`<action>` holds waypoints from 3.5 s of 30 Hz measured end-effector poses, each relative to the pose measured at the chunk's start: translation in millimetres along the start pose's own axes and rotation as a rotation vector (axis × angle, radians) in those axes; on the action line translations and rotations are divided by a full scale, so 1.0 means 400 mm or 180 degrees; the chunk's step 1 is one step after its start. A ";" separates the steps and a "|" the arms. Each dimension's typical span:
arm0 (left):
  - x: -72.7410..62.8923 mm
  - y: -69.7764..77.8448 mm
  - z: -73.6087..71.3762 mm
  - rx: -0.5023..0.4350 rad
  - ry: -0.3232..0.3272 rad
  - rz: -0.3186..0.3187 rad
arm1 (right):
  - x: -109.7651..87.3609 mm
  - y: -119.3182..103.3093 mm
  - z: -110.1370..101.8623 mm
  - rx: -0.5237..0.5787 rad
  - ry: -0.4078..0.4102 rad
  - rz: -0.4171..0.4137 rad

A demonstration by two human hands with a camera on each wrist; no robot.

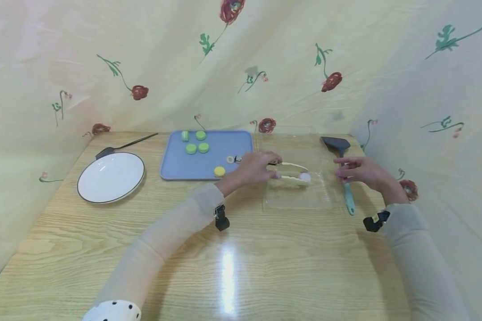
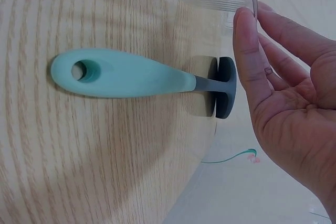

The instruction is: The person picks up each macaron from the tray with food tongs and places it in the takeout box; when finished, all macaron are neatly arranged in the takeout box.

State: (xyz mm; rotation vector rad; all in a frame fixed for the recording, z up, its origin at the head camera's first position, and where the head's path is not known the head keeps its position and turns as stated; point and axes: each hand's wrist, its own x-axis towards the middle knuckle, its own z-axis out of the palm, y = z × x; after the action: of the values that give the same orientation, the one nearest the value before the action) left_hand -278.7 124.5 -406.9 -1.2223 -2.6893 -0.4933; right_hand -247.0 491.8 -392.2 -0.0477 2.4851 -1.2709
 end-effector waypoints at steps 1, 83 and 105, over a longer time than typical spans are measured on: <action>0.000 0.000 0.000 0.0002 0.0001 -0.0010 | 0.000 -0.001 0.000 -0.0006 -0.0003 -0.0006; -0.431 -0.440 -0.222 -0.0433 0.0104 -0.0980 | 0.013 -0.026 -0.004 -0.0093 -0.0046 0.0097; -0.428 -0.444 -0.212 -0.0367 -0.0011 -0.1026 | 0.008 -0.011 -0.009 -0.0102 -0.0117 0.0048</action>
State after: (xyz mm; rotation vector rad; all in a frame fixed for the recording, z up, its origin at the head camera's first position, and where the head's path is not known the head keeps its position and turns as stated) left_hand -300.0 -135.2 -414.4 -0.8122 -2.9093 -0.6952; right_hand -251.7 491.4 -387.8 -0.0597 2.4700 -1.2131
